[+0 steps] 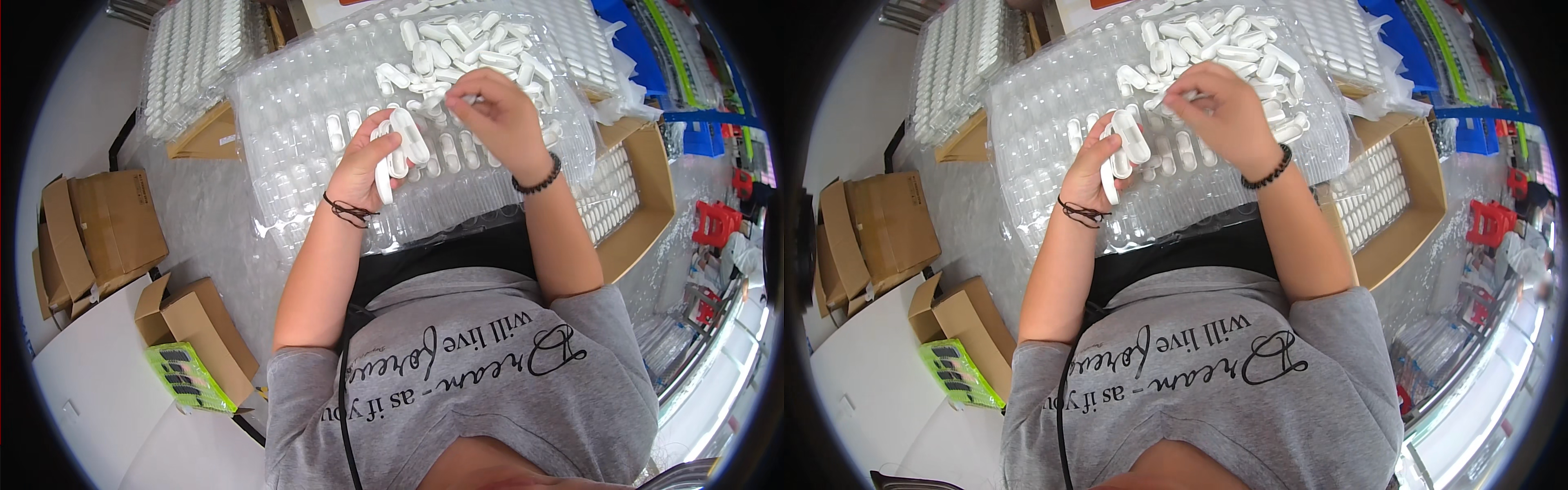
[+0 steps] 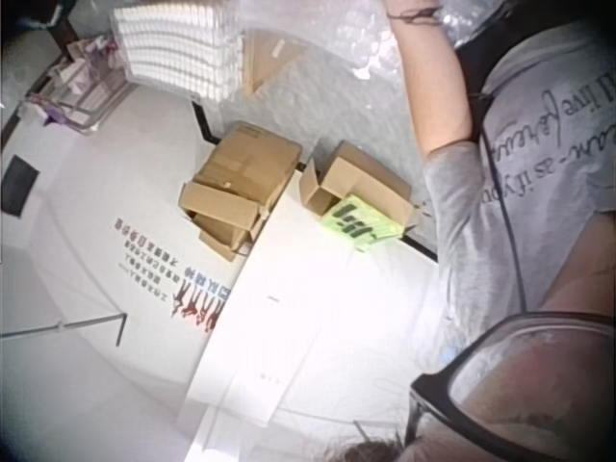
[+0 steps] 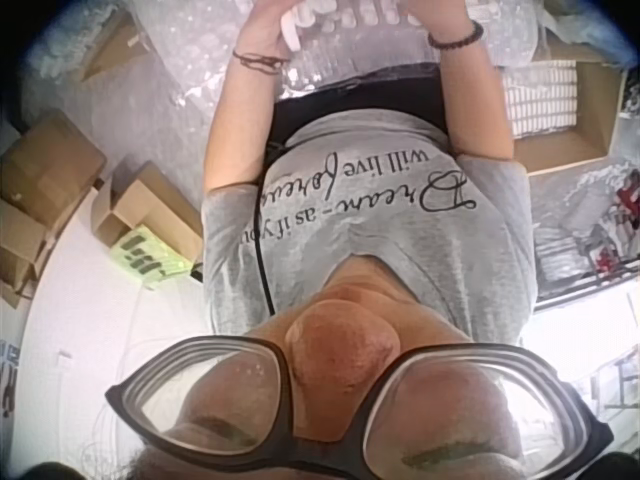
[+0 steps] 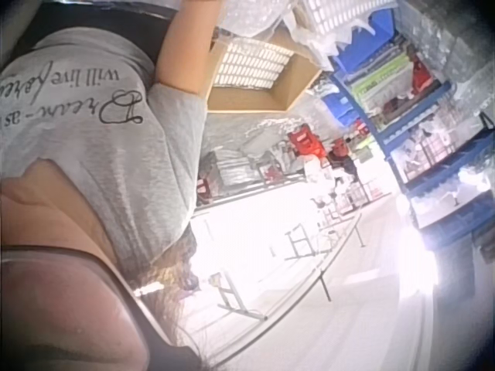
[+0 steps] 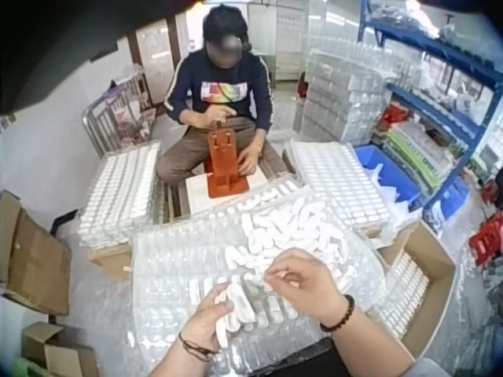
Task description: The recorder is assembling small white plastic components by snapping them together and placing them onto a tray.
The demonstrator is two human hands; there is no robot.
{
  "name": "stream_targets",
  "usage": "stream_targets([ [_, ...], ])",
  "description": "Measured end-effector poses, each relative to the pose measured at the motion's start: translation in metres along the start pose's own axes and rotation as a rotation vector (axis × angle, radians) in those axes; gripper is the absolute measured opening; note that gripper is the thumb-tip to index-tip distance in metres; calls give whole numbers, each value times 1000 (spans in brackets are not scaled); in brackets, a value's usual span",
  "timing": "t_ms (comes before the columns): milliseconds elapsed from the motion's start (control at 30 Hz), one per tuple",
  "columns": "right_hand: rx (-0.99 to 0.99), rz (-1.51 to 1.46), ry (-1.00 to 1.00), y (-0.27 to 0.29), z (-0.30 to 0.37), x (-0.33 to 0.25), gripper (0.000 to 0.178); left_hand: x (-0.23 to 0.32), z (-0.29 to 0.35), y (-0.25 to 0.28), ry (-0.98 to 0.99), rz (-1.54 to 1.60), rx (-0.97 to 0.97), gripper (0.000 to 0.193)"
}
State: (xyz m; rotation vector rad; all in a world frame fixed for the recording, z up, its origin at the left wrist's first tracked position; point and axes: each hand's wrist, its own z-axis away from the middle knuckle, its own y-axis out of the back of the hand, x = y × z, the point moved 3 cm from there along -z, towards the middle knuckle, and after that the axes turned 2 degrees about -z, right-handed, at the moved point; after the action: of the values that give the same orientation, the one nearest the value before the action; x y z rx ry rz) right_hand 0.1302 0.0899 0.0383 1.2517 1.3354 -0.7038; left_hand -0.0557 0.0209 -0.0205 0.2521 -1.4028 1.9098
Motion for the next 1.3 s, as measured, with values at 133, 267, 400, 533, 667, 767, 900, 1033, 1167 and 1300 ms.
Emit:
stream_targets([
  [133,-75,-364,19,-17,18,-13,11,0,-3,2,-7,-2,34,50],
  [267,-98,-549,-175,-26,26,-4,22,0,-2,-2,-32,2,23,41],
  [400,-70,-465,-110,-31,24,-4,26,2,0,-6,-23,-2,-5,40],
  [533,-41,-484,-325,-33,27,3,34,0,0,-4,-18,15,-16,39],
  [667,6,-170,-239,-28,27,21,36,-1,-2,-1,-1,-4,15,47],
  [767,-3,-280,-237,-35,32,19,31,-1,-2,-1,15,-61,11,47],
  [900,-85,-280,-211,-40,36,10,25,1,0,-3,22,-8,23,38],
  [1033,-162,-384,-459,-31,34,13,27,3,-1,-2,10,48,68,39],
  [1167,-101,79,42,-19,25,-3,29,2,-1,-2,19,32,27,40],
  [1300,-117,239,182,-17,24,-10,28,0,-3,1,42,-30,23,43],
])
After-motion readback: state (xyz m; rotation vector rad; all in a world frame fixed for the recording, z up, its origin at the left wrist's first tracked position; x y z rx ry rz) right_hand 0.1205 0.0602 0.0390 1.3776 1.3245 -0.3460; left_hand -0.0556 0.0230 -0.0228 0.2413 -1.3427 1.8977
